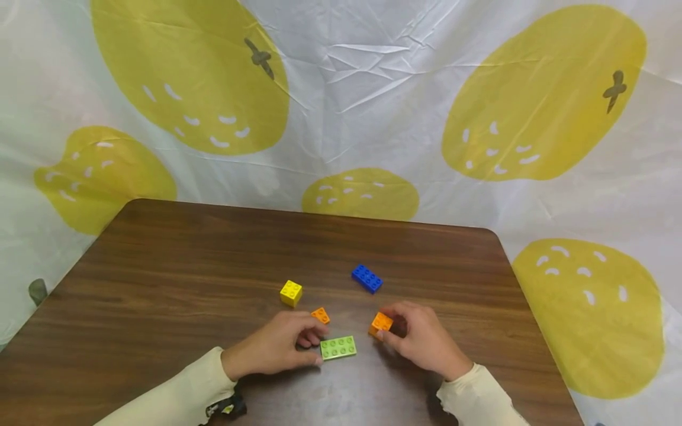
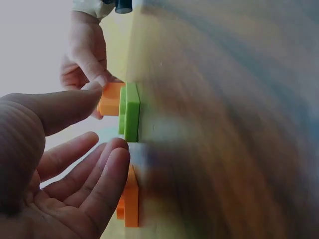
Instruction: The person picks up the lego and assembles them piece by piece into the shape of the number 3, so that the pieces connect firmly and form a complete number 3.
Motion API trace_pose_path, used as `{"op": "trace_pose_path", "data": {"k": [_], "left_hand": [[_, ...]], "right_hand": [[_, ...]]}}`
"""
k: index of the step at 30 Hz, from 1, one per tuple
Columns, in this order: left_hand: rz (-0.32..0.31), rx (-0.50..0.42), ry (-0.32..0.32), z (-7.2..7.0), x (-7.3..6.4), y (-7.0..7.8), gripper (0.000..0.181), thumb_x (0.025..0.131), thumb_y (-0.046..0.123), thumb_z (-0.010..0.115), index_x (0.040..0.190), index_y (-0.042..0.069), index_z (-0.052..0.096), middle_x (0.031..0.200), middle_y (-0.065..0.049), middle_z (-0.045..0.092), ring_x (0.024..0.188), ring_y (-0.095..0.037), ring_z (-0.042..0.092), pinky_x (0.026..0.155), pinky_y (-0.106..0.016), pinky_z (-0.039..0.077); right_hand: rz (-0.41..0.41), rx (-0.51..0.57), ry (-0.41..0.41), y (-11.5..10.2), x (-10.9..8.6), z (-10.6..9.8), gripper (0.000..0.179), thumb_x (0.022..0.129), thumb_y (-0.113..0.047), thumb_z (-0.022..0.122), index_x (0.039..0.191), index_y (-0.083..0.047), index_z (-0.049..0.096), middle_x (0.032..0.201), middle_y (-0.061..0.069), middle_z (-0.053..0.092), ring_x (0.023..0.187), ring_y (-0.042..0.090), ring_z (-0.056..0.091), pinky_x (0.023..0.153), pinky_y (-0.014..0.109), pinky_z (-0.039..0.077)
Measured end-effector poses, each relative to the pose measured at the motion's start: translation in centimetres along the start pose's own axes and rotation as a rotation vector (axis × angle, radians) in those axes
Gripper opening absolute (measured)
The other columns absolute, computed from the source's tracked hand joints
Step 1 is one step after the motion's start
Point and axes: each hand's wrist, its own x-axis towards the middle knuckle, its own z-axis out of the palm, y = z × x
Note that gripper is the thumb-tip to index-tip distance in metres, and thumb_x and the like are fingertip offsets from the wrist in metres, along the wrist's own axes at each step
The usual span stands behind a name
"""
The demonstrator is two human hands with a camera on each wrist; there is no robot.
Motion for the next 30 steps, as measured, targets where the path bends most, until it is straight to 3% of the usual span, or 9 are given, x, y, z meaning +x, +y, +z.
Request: {"op": "trace_pose_path", "data": {"k": [12, 20, 30], "left_hand": [[-0.026, 0.15, -0.045, 0.5, 0.8, 0.1, 0.046, 0.087, 0.027, 0.09, 0.127, 0.012, 0.074, 0.108, 0.007, 0.074, 0.087, 0.004, 0.062, 0.078, -0.013, 0.054], [-0.041, 0.26, -0.055, 1.2, 1.4, 0.7, 0.039, 0.087, 0.029, 0.09, 0.123, 0.017, 0.077, 0.108, 0.01, 0.076, 0.083, 0.005, 0.06, 0.076, -0.014, 0.052], [-0.076, 0.249, -0.047, 1.3, 1.2, 1.0, 0.035, 0.088, 0.023, 0.089, 0.121, 0.015, 0.078, 0.106, 0.009, 0.077, 0.084, 0.005, 0.059, 0.077, -0.013, 0.053]], "right_hand": [[-0.023, 0.031, -0.03, 0.2, 0.5, 0.6, 0.039, 0.09, -0.023, 0.086, 0.124, -0.008, 0.074, 0.11, -0.004, 0.078, 0.092, 0.01, 0.073, 0.076, 0.027, 0.062], [-0.013, 0.043, -0.047, 0.3, 0.3, 0.4, 0.039, 0.09, -0.025, 0.085, 0.124, -0.009, 0.074, 0.109, -0.004, 0.078, 0.091, 0.01, 0.072, 0.074, 0.025, 0.061], [0.01, 0.077, -0.047, 0.2, 0.2, 0.4, 0.036, 0.09, -0.025, 0.085, 0.121, -0.008, 0.075, 0.103, -0.003, 0.078, 0.083, 0.004, 0.071, 0.072, 0.022, 0.061]]}}
